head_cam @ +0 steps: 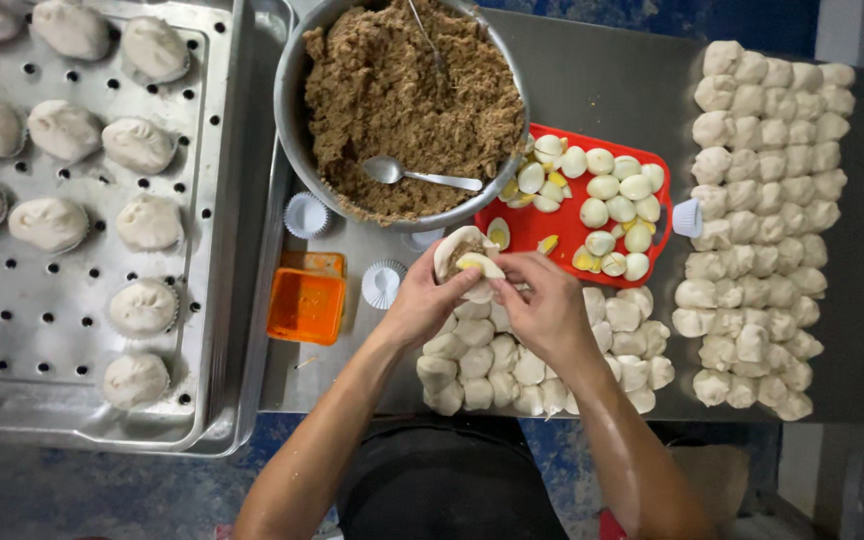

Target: The person prepares buns by flattening dough by hand, scooping meat filling and placing half an egg inside, and pleating the dough to seal it before placing them onto a metal steaming tray.

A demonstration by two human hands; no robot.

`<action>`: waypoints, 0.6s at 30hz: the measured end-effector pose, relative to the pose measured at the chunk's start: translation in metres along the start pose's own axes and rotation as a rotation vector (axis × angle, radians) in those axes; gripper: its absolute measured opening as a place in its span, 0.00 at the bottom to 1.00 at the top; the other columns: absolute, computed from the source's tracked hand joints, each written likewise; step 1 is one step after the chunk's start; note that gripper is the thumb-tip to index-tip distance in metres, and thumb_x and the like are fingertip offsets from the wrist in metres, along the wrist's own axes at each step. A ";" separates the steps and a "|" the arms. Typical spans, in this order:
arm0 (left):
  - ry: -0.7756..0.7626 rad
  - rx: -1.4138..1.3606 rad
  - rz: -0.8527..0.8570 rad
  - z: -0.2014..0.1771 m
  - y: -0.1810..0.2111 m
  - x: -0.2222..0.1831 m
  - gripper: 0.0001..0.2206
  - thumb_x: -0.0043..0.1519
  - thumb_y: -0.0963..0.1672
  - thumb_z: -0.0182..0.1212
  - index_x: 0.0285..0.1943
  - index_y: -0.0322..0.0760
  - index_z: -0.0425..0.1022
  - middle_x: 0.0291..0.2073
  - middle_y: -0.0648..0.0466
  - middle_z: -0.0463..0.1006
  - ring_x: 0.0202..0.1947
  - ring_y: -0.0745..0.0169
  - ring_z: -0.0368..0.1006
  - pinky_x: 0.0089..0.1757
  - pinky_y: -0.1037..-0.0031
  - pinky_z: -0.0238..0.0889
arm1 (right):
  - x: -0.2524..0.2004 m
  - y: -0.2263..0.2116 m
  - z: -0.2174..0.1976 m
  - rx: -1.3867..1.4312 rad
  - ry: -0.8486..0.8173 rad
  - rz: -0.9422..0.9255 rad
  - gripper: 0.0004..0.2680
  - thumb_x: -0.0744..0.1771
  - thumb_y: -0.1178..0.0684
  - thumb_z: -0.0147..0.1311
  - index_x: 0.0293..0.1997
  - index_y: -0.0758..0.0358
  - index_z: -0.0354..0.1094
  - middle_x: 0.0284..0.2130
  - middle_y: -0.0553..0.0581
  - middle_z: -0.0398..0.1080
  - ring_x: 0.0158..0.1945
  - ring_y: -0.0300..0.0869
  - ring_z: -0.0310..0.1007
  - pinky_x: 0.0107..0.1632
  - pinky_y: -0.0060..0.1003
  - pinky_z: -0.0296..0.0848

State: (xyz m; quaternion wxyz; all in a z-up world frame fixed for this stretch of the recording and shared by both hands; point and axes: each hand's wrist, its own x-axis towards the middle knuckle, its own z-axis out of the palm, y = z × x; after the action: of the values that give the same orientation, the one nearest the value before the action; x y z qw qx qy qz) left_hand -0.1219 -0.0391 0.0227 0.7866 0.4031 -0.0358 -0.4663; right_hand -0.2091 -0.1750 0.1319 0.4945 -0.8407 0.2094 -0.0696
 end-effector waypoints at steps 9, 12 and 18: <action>-0.068 0.181 0.022 0.012 0.019 -0.011 0.20 0.65 0.42 0.65 0.65 0.28 0.71 0.52 0.49 0.78 0.50 0.67 0.75 0.51 0.73 0.71 | -0.012 -0.012 -0.008 -0.351 -0.022 -0.216 0.08 0.65 0.62 0.58 0.47 0.66 0.73 0.42 0.61 0.74 0.39 0.50 0.79 0.41 0.40 0.78; -0.113 -0.098 -0.053 0.014 0.023 -0.016 0.20 0.65 0.40 0.65 0.66 0.28 0.69 0.52 0.48 0.77 0.51 0.62 0.76 0.52 0.70 0.71 | -0.015 -0.018 -0.018 -0.407 0.009 -0.316 0.08 0.65 0.63 0.58 0.48 0.66 0.72 0.44 0.61 0.73 0.42 0.50 0.78 0.43 0.41 0.77; -0.186 -0.263 -0.124 0.017 0.034 -0.028 0.20 0.65 0.38 0.61 0.67 0.29 0.66 0.55 0.47 0.75 0.54 0.58 0.75 0.55 0.64 0.72 | -0.013 -0.020 -0.018 -0.272 0.096 -0.224 0.06 0.66 0.59 0.64 0.44 0.62 0.73 0.38 0.55 0.76 0.38 0.43 0.77 0.41 0.36 0.74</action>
State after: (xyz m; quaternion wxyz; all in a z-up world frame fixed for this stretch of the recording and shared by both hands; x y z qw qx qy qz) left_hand -0.1216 -0.0200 0.0657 0.7955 0.2535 -0.0222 -0.5499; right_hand -0.2209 -0.1760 0.1591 0.3549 -0.9136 0.1454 -0.1351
